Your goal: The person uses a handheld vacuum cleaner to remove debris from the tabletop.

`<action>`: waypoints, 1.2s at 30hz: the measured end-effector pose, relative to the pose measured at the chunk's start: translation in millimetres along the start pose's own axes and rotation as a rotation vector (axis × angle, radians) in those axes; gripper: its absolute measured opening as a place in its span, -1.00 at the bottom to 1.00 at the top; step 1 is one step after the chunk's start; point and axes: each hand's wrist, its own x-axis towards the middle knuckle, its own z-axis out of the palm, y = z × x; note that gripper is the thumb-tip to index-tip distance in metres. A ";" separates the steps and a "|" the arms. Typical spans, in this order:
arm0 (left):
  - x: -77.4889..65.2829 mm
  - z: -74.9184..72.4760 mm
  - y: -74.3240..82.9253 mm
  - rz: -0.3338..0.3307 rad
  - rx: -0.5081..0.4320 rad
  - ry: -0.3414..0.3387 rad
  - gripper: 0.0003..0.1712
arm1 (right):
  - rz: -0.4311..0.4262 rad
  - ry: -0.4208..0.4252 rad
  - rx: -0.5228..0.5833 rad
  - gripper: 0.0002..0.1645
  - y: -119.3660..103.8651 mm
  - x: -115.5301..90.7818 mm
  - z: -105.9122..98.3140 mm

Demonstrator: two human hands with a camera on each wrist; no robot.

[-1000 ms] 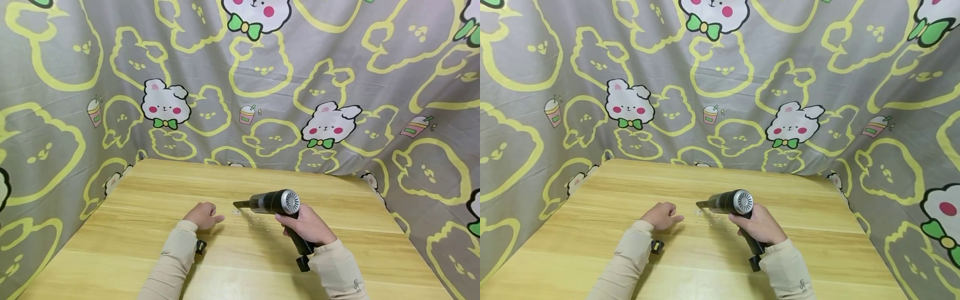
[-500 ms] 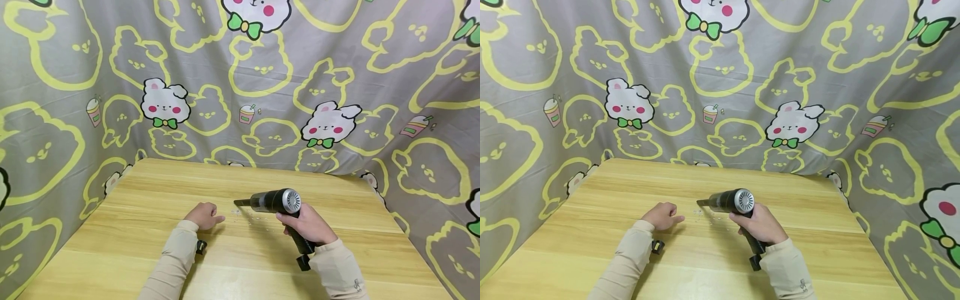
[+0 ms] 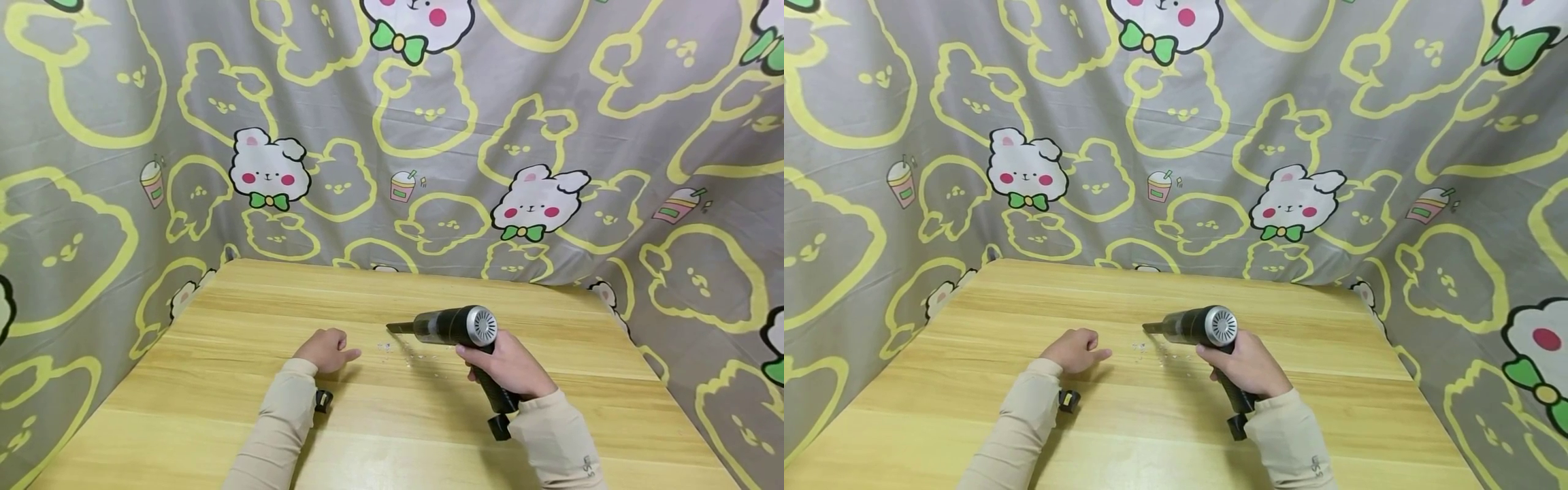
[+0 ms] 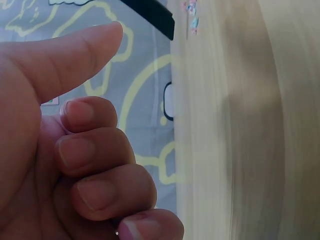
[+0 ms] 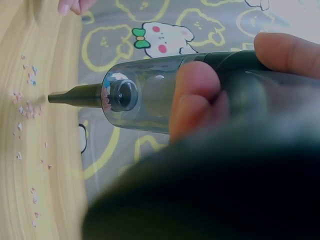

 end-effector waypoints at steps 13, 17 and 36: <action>-2.7 -8.3 -8.4 -0.022 -0.032 0.014 -0.53 | 0.017 0.012 -0.001 -0.50 1.3 -1.0 -2.1; -2.8 -11.2 -12.9 -0.043 -0.044 0.019 -0.62 | 0.021 0.009 -0.009 -0.52 0.8 -1.7 -2.7; -3.6 -19.7 -31.3 -0.083 -0.074 0.040 -0.69 | 0.019 -0.019 -0.025 -0.48 -4.9 -5.5 -2.1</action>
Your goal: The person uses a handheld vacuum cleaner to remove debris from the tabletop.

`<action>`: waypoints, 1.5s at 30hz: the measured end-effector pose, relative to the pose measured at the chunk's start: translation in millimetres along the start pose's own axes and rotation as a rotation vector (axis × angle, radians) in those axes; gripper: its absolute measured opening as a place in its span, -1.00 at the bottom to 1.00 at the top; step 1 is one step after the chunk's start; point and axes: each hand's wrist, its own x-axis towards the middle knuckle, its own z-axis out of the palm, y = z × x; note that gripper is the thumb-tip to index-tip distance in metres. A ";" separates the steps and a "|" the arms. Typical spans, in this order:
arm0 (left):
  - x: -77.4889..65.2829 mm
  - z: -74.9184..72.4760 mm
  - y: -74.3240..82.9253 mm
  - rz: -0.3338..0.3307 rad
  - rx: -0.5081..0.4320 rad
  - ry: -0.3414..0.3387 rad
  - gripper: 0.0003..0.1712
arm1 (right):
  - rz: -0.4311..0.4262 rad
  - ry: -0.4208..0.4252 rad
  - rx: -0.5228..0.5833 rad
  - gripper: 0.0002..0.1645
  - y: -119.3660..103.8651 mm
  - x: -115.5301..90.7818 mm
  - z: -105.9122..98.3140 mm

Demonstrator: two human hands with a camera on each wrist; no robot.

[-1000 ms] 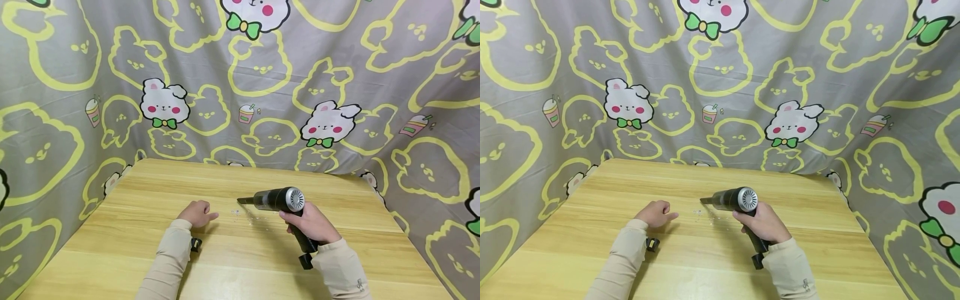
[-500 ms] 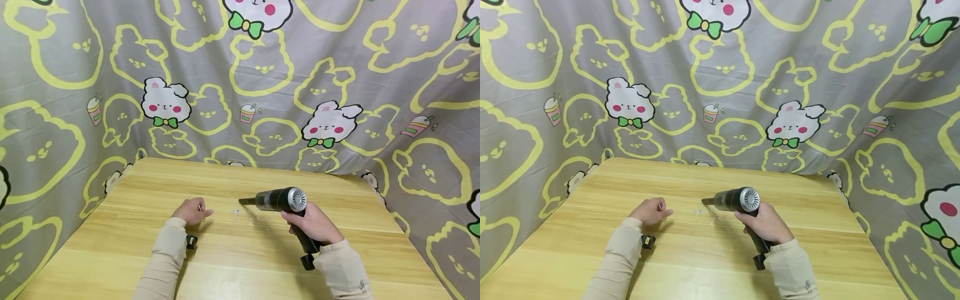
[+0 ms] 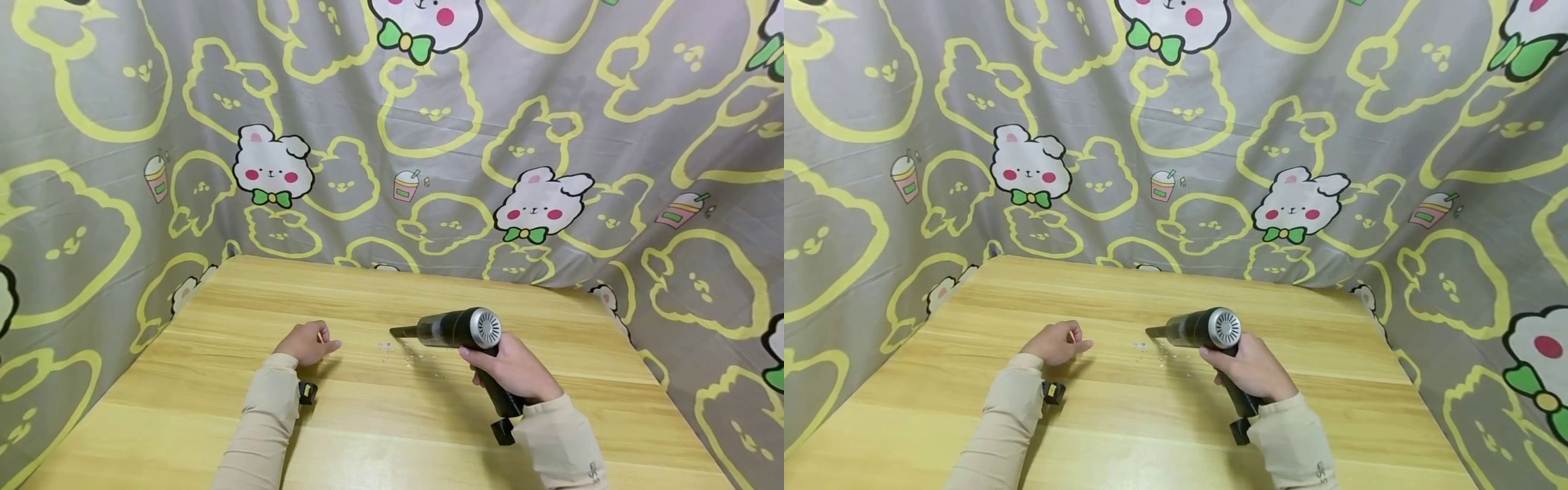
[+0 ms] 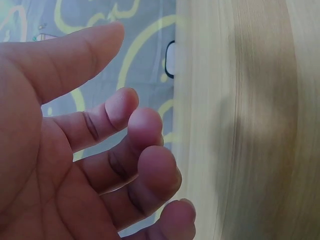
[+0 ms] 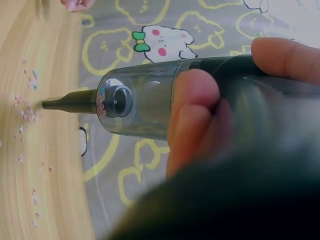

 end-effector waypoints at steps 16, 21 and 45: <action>0.8 3.6 1.6 0.012 -0.010 -0.001 -0.70 | 0.000 0.012 0.000 -0.53 1.9 -1.2 -0.2; 0.9 4.3 4.5 0.009 -0.013 -0.019 -0.70 | 0.006 0.017 -0.003 -0.53 2.4 -1.6 -1.5; -1.1 8.4 13.2 0.028 0.010 -0.031 -0.69 | 0.009 0.012 0.015 -0.55 3.3 -0.4 -3.5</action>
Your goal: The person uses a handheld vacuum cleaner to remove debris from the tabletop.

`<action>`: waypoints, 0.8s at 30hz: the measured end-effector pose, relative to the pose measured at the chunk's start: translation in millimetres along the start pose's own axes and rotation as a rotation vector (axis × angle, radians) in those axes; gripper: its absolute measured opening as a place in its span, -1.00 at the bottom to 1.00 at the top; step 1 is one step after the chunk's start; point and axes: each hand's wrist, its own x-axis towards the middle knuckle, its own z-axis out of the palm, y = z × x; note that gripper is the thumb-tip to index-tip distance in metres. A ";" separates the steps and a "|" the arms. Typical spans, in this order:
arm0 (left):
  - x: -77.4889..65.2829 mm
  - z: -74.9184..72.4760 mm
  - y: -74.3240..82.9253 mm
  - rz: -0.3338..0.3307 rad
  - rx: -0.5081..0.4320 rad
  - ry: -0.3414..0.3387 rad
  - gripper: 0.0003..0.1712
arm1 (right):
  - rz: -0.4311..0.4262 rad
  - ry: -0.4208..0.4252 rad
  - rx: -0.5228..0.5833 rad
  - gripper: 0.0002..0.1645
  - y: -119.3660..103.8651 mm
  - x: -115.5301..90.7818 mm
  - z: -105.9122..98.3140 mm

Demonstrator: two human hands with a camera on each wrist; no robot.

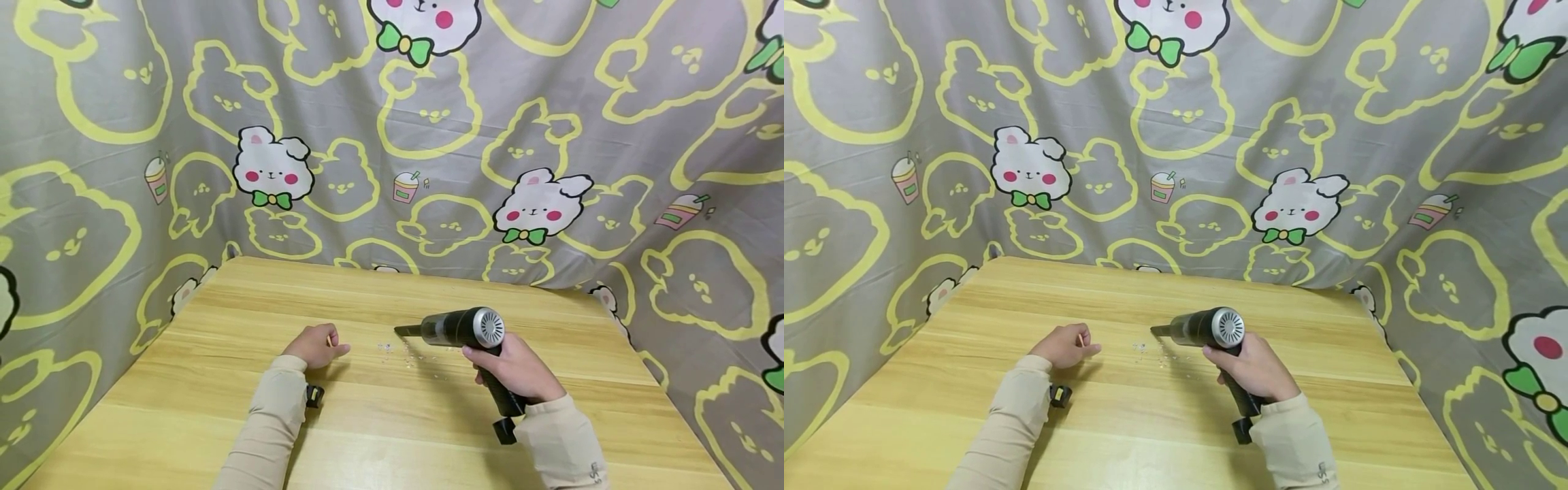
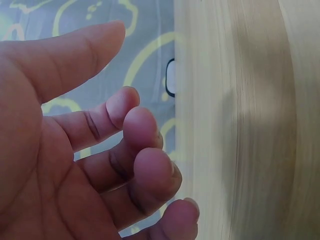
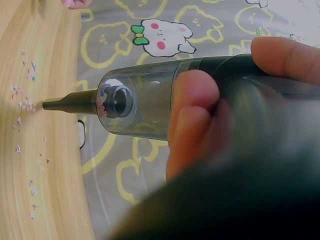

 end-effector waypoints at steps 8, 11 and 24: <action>1.0 2.5 2.5 0.011 0.007 -0.001 -0.68 | -0.004 0.004 0.002 -0.55 1.1 -0.1 -0.6; 0.7 3.4 3.6 0.012 0.006 -0.001 -0.68 | -0.006 0.006 0.007 -0.52 1.3 0.0 -0.6; -1.6 5.9 9.2 0.040 0.010 0.003 -0.66 | 0.010 0.028 -0.029 -0.56 2.8 -0.3 -4.0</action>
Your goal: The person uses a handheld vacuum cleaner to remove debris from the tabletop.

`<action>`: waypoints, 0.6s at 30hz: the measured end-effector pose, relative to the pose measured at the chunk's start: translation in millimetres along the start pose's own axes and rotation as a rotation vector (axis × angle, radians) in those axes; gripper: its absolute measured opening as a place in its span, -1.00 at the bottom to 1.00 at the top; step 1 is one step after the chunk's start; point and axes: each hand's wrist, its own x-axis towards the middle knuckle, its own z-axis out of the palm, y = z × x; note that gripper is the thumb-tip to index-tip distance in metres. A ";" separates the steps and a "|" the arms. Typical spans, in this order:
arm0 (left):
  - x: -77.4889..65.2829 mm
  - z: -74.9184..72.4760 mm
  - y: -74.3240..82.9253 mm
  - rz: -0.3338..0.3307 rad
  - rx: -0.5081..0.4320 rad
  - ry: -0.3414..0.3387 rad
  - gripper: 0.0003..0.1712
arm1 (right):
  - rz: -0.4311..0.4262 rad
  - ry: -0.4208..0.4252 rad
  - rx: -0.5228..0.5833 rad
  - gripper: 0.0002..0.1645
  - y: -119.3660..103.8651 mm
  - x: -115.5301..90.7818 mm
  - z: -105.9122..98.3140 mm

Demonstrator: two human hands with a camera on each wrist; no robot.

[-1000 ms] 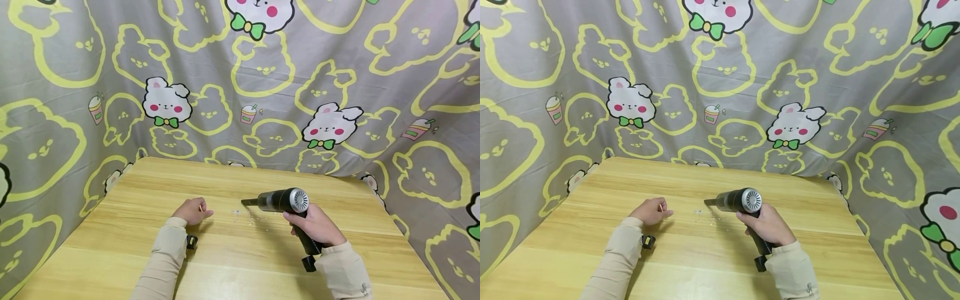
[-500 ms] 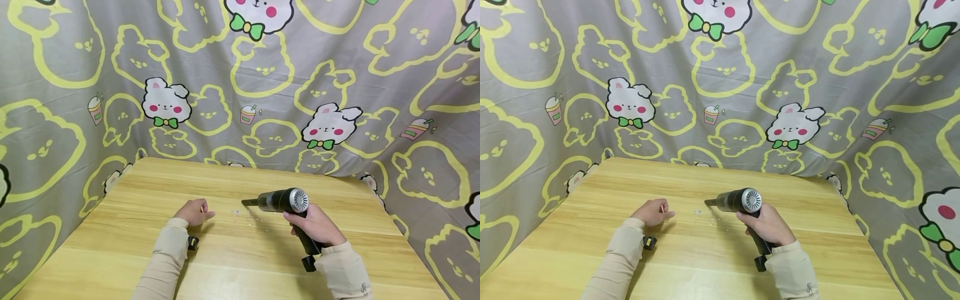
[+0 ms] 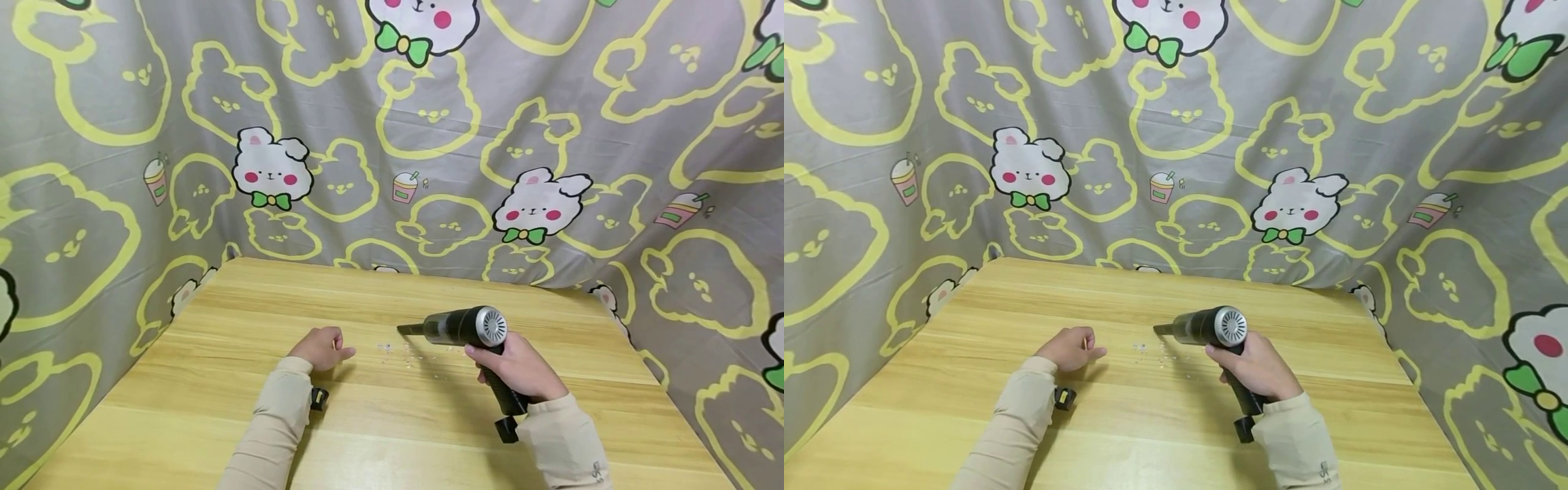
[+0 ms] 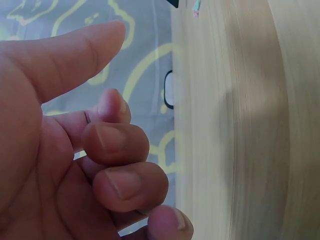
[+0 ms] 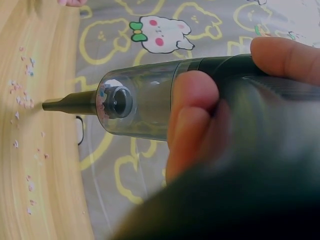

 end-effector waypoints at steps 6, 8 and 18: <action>-0.3 0.8 2.6 0.000 0.012 -0.013 -0.66 | 0.001 0.009 -0.015 -0.59 -0.8 -0.3 -1.4; 0.5 1.3 3.1 0.002 0.016 -0.016 -0.66 | 0.001 0.012 -0.020 -0.61 -0.9 -0.1 -1.8; 3.4 4.2 3.7 0.028 0.037 -0.018 -0.65 | 0.025 0.017 0.023 -0.59 -0.7 -0.5 -3.7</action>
